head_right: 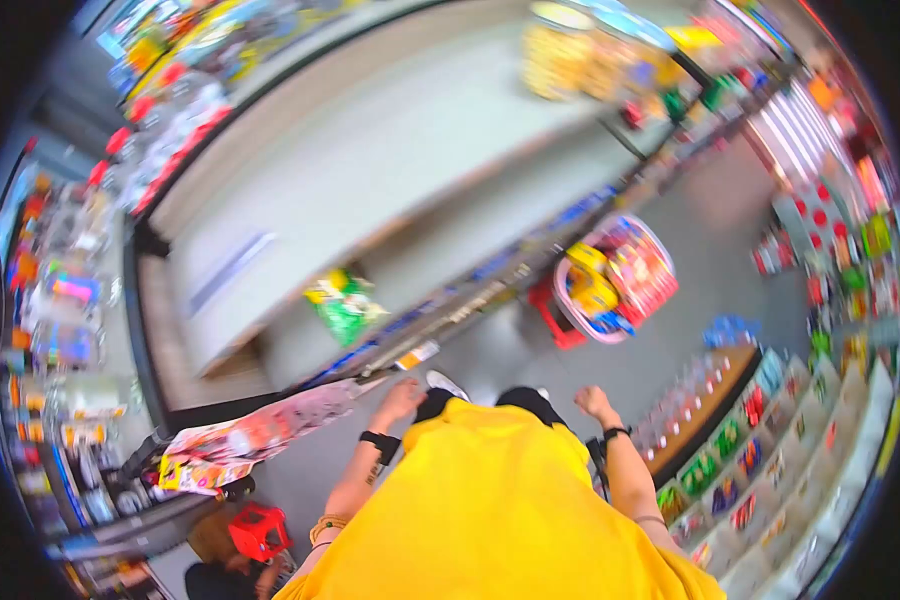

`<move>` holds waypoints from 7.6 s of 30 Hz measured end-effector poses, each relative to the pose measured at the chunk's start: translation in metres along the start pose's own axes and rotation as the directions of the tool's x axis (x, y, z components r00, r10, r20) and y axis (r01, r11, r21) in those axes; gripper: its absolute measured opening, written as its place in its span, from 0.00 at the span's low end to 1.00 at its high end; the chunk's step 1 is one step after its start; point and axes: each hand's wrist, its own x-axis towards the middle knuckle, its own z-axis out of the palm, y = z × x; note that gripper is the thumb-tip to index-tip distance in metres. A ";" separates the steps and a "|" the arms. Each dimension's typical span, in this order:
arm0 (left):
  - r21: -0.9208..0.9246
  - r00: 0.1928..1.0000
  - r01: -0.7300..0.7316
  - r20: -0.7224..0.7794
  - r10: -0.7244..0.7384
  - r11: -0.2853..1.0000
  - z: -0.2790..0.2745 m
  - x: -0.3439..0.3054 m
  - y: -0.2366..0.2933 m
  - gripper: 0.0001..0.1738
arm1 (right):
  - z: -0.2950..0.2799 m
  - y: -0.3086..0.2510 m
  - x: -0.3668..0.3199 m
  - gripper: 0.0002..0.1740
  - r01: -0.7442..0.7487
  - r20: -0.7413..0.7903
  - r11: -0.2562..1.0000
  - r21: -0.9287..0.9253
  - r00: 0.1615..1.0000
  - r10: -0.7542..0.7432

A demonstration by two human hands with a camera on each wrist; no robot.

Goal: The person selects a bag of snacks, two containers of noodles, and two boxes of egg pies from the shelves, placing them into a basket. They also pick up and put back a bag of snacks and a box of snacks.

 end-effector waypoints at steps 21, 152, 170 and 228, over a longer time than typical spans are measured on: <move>-0.215 0.954 0.254 -0.106 -0.281 0.943 0.158 0.045 0.082 0.20 | -0.052 0.245 -0.061 0.05 -0.386 0.074 0.618 0.685 0.881 0.468; -0.029 0.451 -0.374 -0.879 0.155 0.927 -0.084 0.235 0.514 0.52 | -0.420 -0.359 0.206 0.63 0.913 -0.267 0.406 -0.027 0.385 -0.884; -0.674 0.715 0.202 -0.395 -0.577 0.711 0.308 0.013 0.221 0.18 | -0.358 0.126 0.144 0.07 0.097 0.037 0.930 0.355 0.992 -0.118; -0.729 0.554 0.239 -0.440 -0.707 0.642 0.335 -0.019 0.339 0.20 | -0.282 -0.153 0.277 0.42 0.523 0.020 0.756 -0.393 0.827 -0.562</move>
